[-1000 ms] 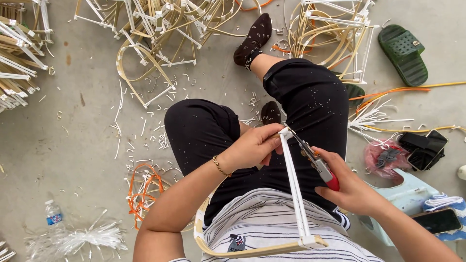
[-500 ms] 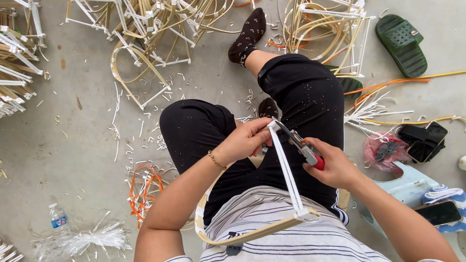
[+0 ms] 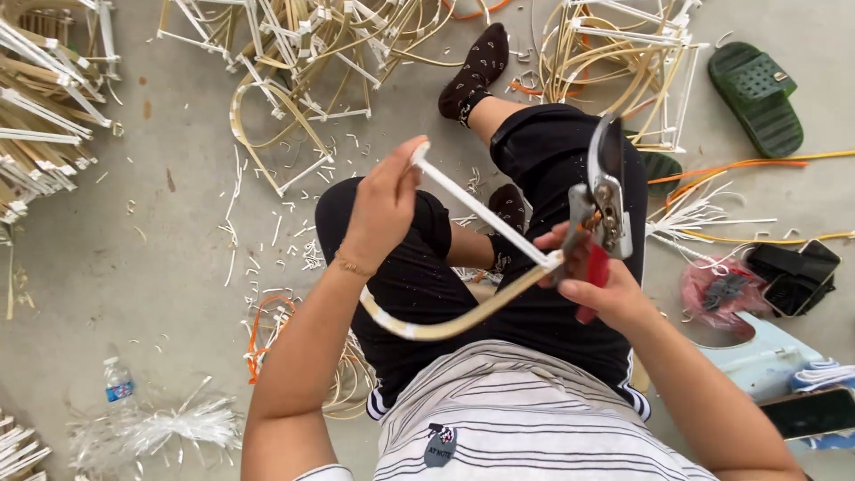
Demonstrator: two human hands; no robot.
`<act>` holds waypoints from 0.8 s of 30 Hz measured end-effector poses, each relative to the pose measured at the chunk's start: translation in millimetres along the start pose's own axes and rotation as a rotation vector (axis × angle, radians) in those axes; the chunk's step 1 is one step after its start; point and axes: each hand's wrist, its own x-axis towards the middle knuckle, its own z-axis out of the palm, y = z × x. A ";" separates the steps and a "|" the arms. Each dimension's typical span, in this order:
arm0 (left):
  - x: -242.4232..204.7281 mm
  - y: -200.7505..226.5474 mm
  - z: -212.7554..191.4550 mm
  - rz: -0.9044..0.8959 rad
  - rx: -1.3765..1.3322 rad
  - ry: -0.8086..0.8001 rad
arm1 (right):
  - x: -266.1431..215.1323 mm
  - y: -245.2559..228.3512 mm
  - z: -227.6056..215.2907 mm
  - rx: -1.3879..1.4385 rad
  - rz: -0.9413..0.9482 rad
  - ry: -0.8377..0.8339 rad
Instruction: The recorder is assembling curved bamboo frame components, securing them with white plastic ties and trimming the excess with snips.
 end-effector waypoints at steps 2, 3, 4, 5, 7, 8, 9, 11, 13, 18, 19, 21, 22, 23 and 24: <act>-17.5 28.6 -31.1 0.066 0.032 0.058 | 20.1 5.4 6.1 -0.091 0.103 0.135; -26.7 42.7 -45.9 0.130 0.054 0.116 | 28.6 8.6 9.7 -0.186 0.216 0.269; -34.1 46.9 -59.0 0.130 0.058 0.105 | 32.5 12.1 9.4 -0.176 0.218 0.274; -40.5 51.0 -71.3 0.154 -0.103 -0.078 | 38.1 13.8 7.2 -0.200 0.181 0.212; -47.1 51.1 -78.0 0.165 -0.268 -0.261 | 47.3 18.4 9.4 -0.222 0.153 0.145; -47.4 47.6 -72.3 0.033 -0.425 -0.480 | 50.7 21.1 13.8 -0.173 0.159 0.107; -45.0 43.6 -67.1 -0.090 -0.580 -0.694 | 57.5 22.3 16.9 -0.128 0.156 0.068; -39.4 43.3 -17.1 -0.436 -0.683 -0.743 | 60.9 33.5 22.2 -0.142 0.039 -0.009; -41.0 15.0 33.5 -0.783 -0.775 -0.789 | 63.5 29.9 22.4 -0.154 -0.079 -0.078; -49.7 -12.2 69.9 -0.240 -0.838 -0.764 | 39.8 -2.3 8.0 -0.297 0.020 -0.040; -45.8 -6.4 63.1 -0.236 -0.839 -0.758 | 31.8 -8.7 2.0 -0.302 0.018 -0.044; -39.8 5.2 47.7 -0.140 -0.407 -0.540 | 15.8 -21.1 -8.5 -0.476 0.065 -0.016; -39.7 8.3 42.9 -0.142 -0.407 -0.534 | 10.6 -23.2 -10.3 -0.477 0.063 -0.021; -40.7 11.8 39.5 -0.222 -0.504 -0.564 | 2.2 -24.4 -11.8 -0.570 0.181 0.017; -41.8 15.4 36.7 -0.303 -0.601 -0.593 | -6.4 -25.5 -13.8 -0.661 0.301 0.054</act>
